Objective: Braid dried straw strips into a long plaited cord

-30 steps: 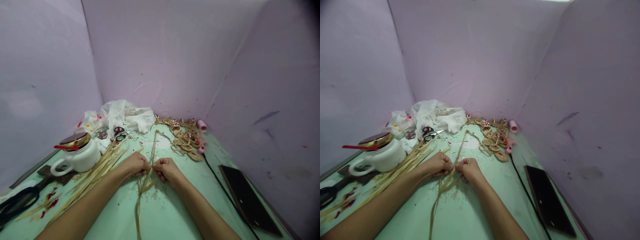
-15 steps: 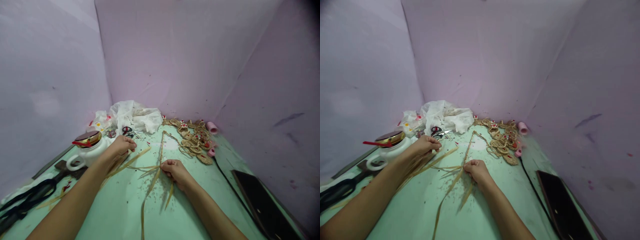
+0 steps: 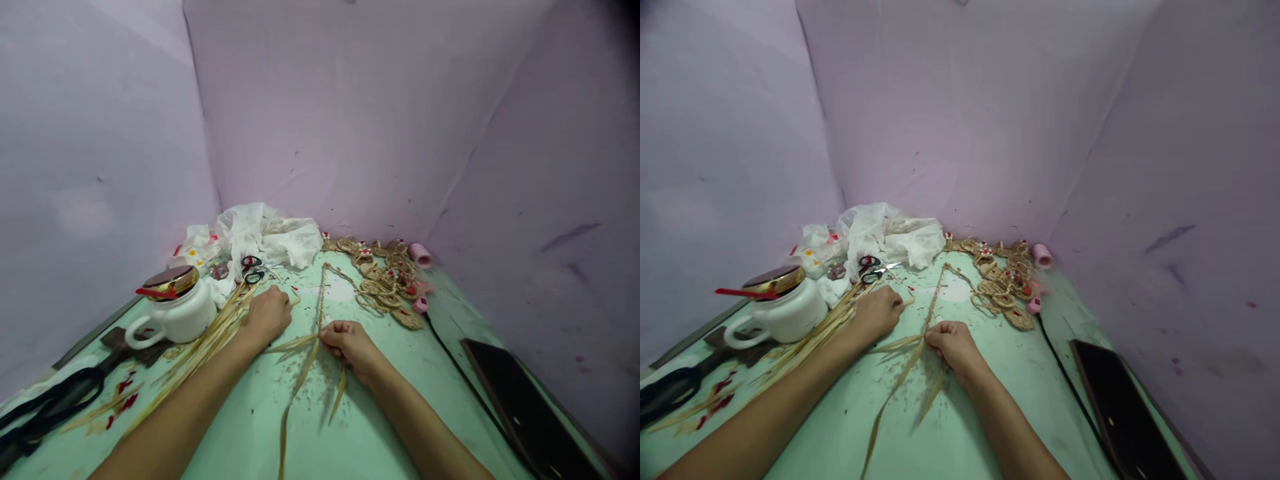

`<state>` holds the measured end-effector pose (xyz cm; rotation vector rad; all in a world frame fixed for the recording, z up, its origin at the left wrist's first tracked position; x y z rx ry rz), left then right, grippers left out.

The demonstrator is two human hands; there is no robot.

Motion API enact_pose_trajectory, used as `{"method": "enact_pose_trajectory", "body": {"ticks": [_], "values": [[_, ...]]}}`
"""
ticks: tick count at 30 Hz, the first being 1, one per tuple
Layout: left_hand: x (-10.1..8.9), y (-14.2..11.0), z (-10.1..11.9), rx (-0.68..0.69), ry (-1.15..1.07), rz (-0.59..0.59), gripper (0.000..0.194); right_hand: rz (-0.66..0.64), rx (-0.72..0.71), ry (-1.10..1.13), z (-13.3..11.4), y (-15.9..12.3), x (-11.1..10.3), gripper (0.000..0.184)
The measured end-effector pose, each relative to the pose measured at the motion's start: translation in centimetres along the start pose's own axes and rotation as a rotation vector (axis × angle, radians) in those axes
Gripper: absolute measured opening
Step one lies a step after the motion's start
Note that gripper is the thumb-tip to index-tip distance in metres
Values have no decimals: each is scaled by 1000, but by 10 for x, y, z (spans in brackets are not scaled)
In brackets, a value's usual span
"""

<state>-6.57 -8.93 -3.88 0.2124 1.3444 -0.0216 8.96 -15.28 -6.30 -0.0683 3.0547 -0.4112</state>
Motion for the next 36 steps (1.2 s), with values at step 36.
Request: {"method": "enact_pose_trajectory", "body": {"ticks": [36], "values": [[4, -28, 21, 0, -757, -567, 25, 41, -20, 52, -6, -3, 0, 10]]}}
Point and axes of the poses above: each hand's wrist, its own y-axis towards the middle knuckle, its own x-axis out of the palm, z = x × y, the point moved 2 cm from there along y, towards the middle knuckle, and after that the axes turned 5 degrees about -x, right-handed, at the moved point
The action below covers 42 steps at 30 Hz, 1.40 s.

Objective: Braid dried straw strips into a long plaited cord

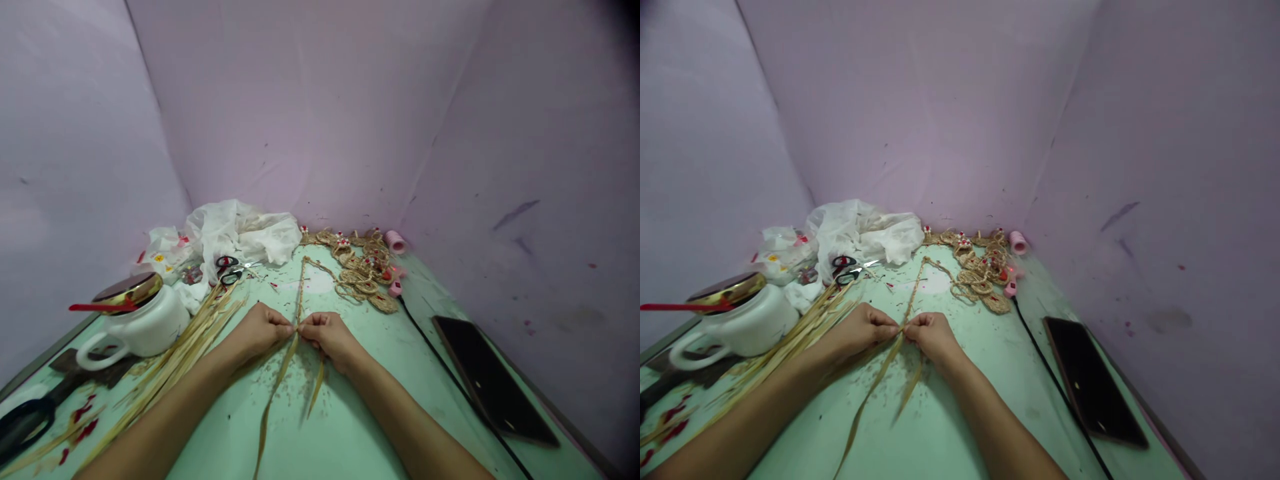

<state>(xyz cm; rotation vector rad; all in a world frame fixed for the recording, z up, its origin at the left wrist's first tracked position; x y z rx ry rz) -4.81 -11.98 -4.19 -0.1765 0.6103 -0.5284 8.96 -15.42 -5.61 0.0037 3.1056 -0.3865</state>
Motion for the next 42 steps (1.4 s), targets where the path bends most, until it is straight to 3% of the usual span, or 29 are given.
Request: {"method": "enact_pose_trajectory", "body": {"ticks": [5, 9, 15, 20, 26, 29, 33, 37, 42], "values": [[3, 5, -9, -27, 6, 3, 23, -3, -10, 1, 2, 1, 0, 10], [4, 3, -1, -39, -5, 12, 15, 2, -21, -8, 2, 1, 1, 10], [7, 5, 10, -205, -99, 43, 5, -16, -58, -44, 5, 4, 0, 6], [9, 4, 10, -329, -167, -81, 9, -11, -43, -42, 8, 5, 0, 3], [9, 3, 14, -325, -285, -146, 9, -19, -20, -29, 9, 6, -1, 3], [6, 10, 8, -442, -249, -140, 15, -12, -45, 9, 7, 6, -1, 4], [3, 18, 1, -583, -287, -235, 24, -9, -100, 23, 7, 8, 1, 5], [3, 19, 0, -592, -301, -289, 21, -3, -118, 16, 8, 8, 1, 4], [7, 13, 6, -443, -183, -192, 16, -15, -34, 16, 9, 5, -1, 4]]}}
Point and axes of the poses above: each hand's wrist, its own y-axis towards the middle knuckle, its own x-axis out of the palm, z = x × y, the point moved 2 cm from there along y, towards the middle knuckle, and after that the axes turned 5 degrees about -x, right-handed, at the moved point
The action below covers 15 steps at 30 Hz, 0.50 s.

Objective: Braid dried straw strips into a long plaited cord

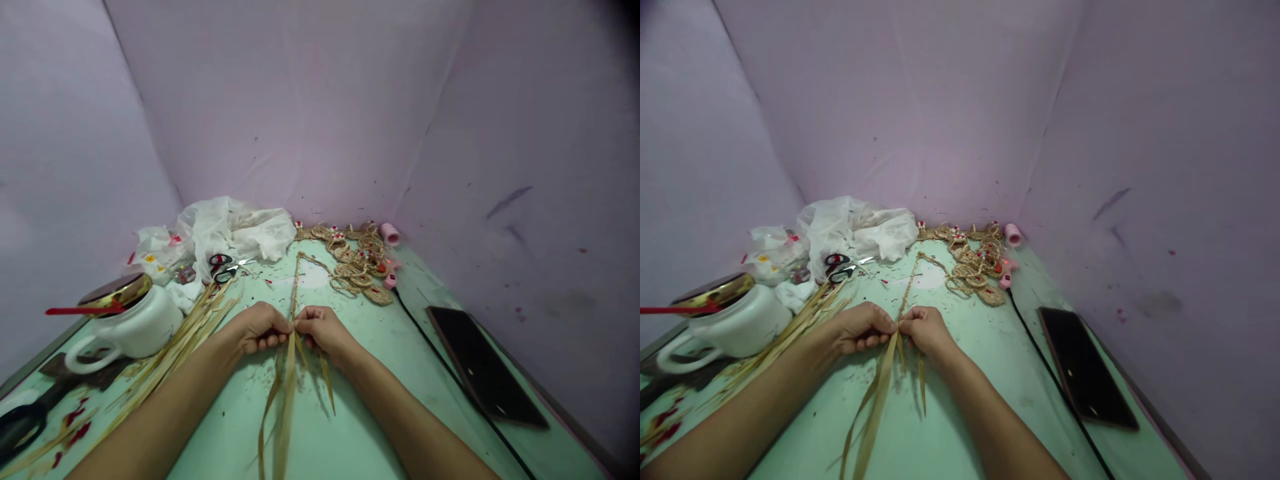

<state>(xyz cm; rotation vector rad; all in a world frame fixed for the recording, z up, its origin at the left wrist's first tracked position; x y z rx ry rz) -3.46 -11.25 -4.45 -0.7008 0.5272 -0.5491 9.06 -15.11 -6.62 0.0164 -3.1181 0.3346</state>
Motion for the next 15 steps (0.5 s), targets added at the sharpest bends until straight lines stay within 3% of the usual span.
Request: {"method": "enact_pose_trajectory", "body": {"ticks": [5, 7, 9, 12, 15], "values": [[5, -9, 6, 222, 133, 265, 10, -18, 27, 7, 0, 0, 0, 5], [7, -11, 6, 237, 93, 302, 8, -31, 10, 26, -1, -1, 0, 6], [10, -11, 5, 198, -15, 227, 13, -45, -6, 41, -3, -1, 1, 6], [13, -9, 1, 150, -133, 11, 13, -59, -5, 55, -4, -2, 1, 6], [10, -6, -4, 128, -171, -55, 12, -72, -14, 30, -3, -2, 0, 5]]}}
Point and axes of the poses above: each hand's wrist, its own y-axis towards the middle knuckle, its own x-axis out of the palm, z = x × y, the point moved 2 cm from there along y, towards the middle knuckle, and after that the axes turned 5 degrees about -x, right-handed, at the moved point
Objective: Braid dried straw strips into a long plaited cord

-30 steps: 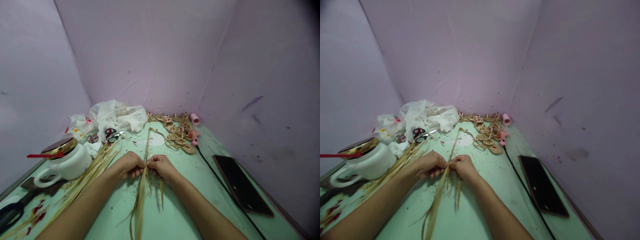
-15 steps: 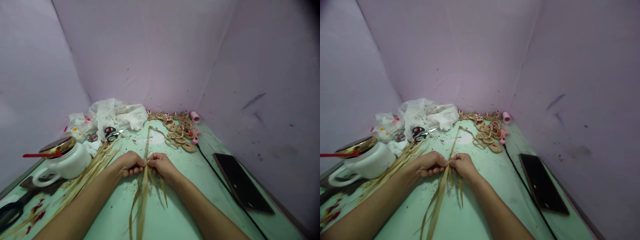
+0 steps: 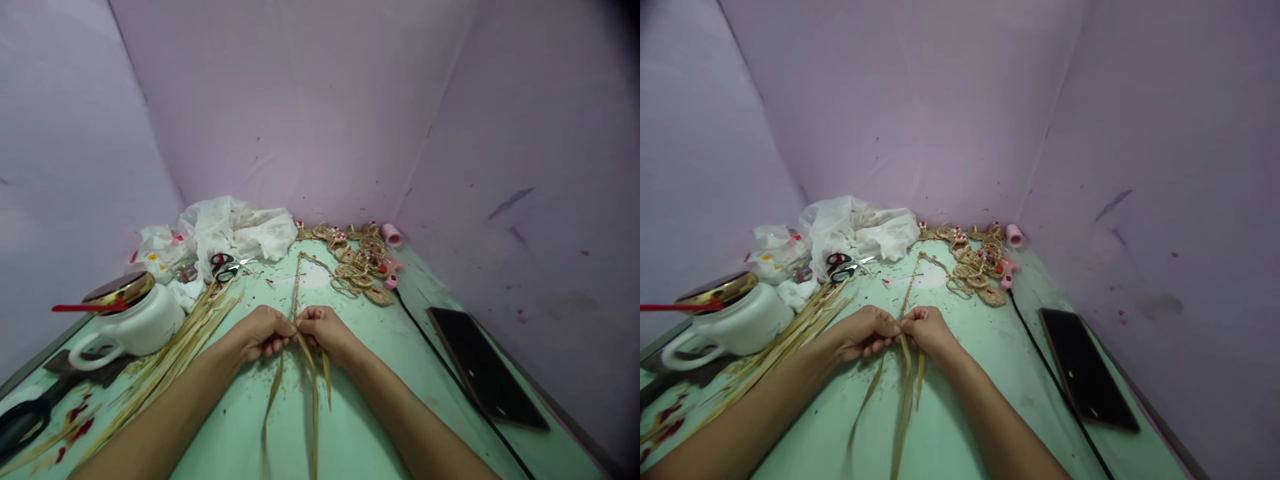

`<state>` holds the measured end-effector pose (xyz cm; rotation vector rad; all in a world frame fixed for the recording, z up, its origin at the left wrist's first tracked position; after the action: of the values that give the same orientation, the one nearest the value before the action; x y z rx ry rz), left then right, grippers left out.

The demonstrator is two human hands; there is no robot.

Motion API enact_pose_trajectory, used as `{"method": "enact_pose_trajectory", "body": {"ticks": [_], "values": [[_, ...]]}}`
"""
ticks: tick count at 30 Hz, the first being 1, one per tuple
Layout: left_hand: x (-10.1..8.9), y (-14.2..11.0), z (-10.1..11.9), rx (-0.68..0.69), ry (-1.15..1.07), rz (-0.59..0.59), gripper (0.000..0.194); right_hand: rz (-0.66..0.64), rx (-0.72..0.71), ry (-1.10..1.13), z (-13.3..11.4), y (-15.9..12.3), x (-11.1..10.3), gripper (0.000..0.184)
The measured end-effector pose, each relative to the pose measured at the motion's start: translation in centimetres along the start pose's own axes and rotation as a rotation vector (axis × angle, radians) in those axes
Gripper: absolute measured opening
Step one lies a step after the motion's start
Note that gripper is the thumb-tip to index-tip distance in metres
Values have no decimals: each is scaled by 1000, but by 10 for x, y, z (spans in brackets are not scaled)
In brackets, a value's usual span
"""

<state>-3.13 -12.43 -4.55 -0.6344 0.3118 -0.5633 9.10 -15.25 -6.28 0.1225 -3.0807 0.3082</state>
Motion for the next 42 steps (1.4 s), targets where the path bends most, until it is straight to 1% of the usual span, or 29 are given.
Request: {"method": "enact_pose_trajectory", "body": {"ticks": [5, 10, 14, 16, 18, 20, 23, 24, 26, 30, 32, 34, 35, 36, 38, 39, 40, 41, 42], "values": [[-5, 4, -4, 9, -84, -28, 16, -22, -56, -78, 4, 0, -3, 11], [2, 2, -3, 38, -58, 101, 14, 6, -89, -104, 11, 2, -3, 7], [8, -3, 0, 82, -37, 163, 13, 5, -98, -163, 12, 4, -3, 4], [9, -4, 1, 91, -34, 207, 15, 20, -134, -240, 10, 3, -6, 4], [10, -4, 2, 92, -21, 245, 17, 64, -165, -373, 6, 2, -11, 7], [11, -3, 2, 89, -4, 268, 18, 99, -144, -512, 4, 0, -15, 12], [14, -1, 2, 84, -23, 294, 17, 97, -85, -655, 1, -7, -13, 16], [14, -1, 1, 79, -44, 303, 18, 97, -96, -693, -1, -11, -10, 15], [15, -2, 1, 73, -98, 301, 17, 110, -169, -767, -5, -18, -1, 13], [13, -4, -1, 126, -174, 223, 11, 116, -333, -854, -11, -29, 12, 15], [11, -4, -2, 161, -158, 185, 8, 83, -372, -849, -11, -31, 14, 16], [8, -3, -3, 174, -125, 165, 7, 36, -364, -805, -10, -28, 10, 14], [6, -2, -3, 172, -115, 157, 8, 33, -353, -771, -9, -26, 7, 14], [5, -2, -3, 166, -114, 145, 8, 64, -341, -731, -10, -24, 2, 16], [2, -1, -4, 154, -125, 108, 12, 189, -315, -612, -12, -18, -7, 21], [2, -1, -4, 152, -129, 87, 13, 248, -285, -518, -13, -16, -10, 22], [1, -1, -4, 153, -129, 71, 14, 279, -234, -402, -13, -13, -12, 21], [1, -1, -3, 158, -126, 63, 14, 265, -162, -276, -13, -12, -10, 18], [1, -1, -3, 163, -118, 62, 14, 212, -79, -155, -12, -11, -7, 15]]}}
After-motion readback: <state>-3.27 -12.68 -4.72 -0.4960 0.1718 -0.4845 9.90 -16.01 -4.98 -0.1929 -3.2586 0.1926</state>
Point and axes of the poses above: each hand's wrist, its own y-axis towards the middle knuckle, its own x-axis out of the palm, z = x × y, the point moved 2 cm from there along y, towards the middle knuckle, and after that the axes turned 5 degrees about -x, right-handed, at the moved point
